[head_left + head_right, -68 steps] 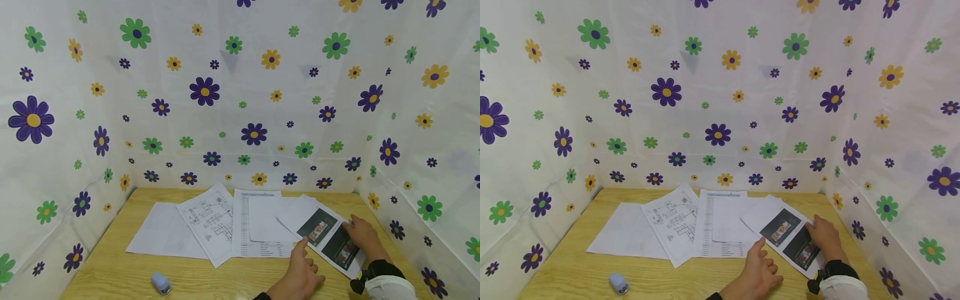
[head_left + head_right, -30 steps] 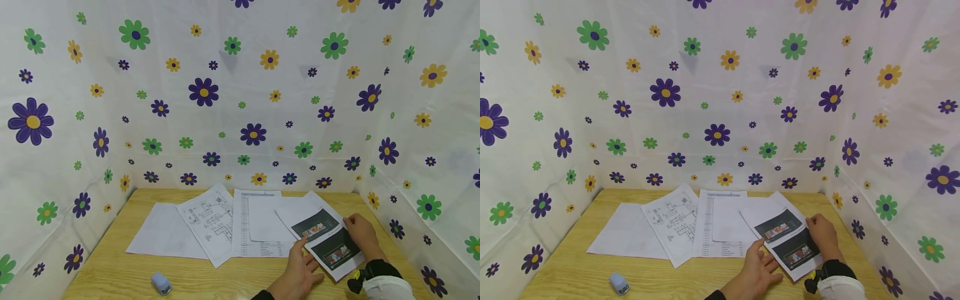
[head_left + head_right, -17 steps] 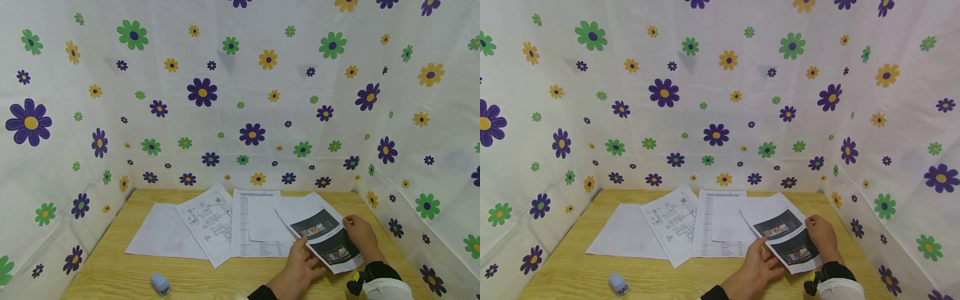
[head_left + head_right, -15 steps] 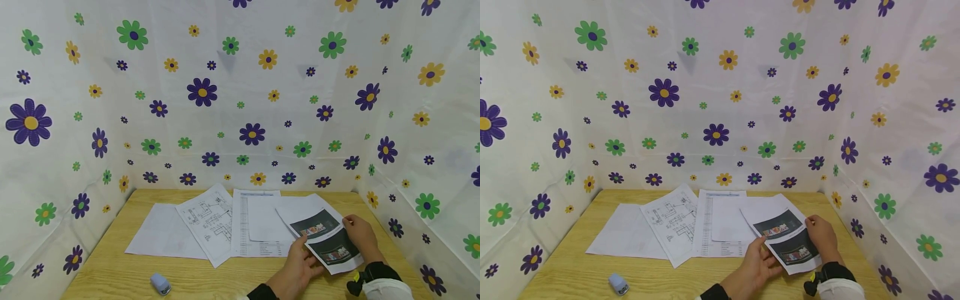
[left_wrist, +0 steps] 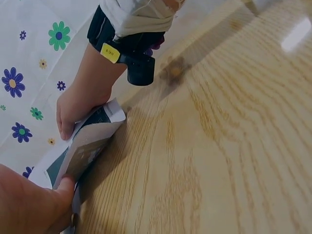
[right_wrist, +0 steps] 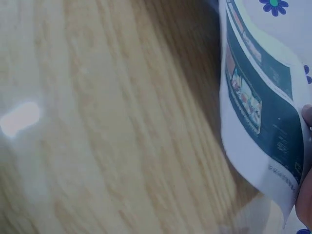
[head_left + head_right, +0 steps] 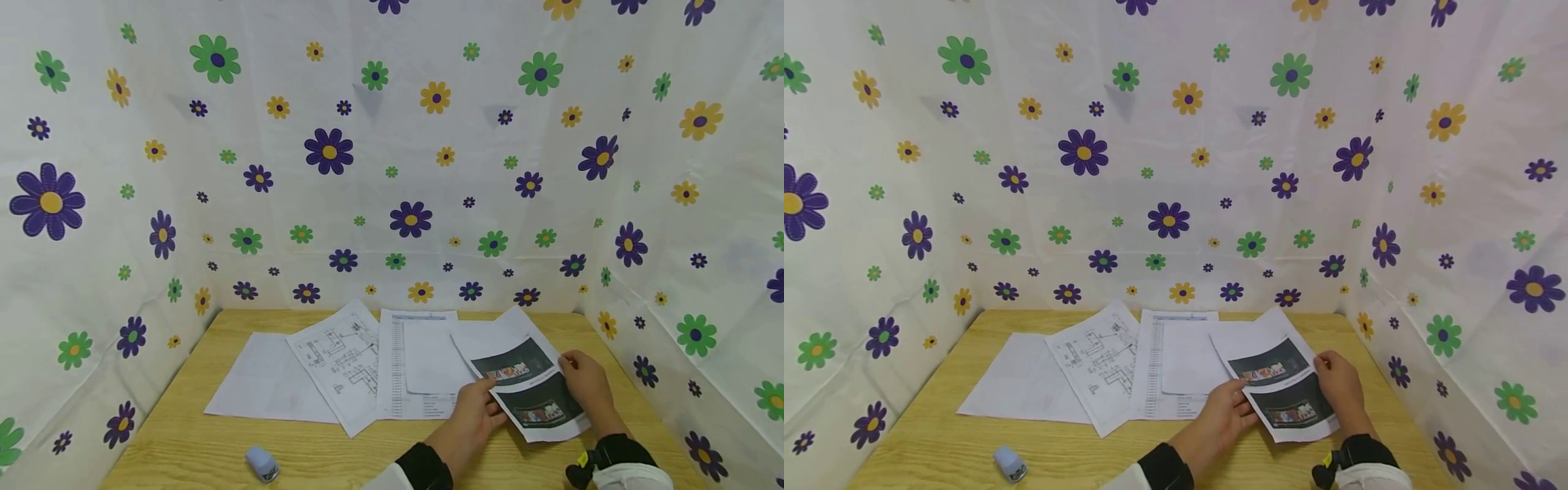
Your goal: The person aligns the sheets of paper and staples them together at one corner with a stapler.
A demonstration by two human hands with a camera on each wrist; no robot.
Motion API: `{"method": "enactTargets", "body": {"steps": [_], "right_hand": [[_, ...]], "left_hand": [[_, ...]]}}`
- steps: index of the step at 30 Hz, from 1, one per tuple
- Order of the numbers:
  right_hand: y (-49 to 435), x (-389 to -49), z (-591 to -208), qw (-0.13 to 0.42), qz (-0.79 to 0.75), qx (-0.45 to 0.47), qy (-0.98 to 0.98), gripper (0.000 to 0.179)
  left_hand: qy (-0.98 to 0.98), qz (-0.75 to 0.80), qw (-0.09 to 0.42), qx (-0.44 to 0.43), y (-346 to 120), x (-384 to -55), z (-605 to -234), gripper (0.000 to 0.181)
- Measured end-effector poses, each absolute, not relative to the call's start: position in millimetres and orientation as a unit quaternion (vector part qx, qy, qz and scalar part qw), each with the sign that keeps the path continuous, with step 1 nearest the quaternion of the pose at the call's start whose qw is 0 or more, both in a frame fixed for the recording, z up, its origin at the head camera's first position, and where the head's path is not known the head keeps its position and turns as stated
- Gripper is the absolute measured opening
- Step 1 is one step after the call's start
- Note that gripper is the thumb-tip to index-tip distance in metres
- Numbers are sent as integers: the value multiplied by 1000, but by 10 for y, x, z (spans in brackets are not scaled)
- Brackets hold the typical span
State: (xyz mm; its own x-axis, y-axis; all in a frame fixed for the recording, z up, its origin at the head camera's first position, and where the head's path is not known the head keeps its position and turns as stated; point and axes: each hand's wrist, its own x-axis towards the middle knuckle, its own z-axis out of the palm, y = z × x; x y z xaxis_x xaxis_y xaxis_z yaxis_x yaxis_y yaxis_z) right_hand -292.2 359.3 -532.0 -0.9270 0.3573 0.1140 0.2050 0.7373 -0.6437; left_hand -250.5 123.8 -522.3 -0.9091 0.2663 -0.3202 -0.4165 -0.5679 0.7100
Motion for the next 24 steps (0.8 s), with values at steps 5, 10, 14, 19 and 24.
{"method": "enactTargets", "body": {"steps": [5, 10, 14, 19, 24], "right_hand": [[3600, -2897, -5365, 132, 358, -169, -909, 35], [3600, -2900, -5390, 141, 399, -164, -891, 38], [3596, -2909, -5399, 149, 415, -154, -884, 38], [3531, -2912, -5380, 164, 433, -146, -874, 37], [3406, -2927, -5336, 179, 447, -137, -865, 36]], "left_hand": [[431, 880, 185, -80, 1245, -2545, -5307, 48], [454, 868, 182, -87, 1234, -2578, -5344, 42], [472, 858, 180, -92, 1250, -2597, -5302, 35], [484, 856, 164, -78, 1256, -2622, -5259, 37], [497, 855, 123, -77, 1249, -2625, -5276, 42]]}}
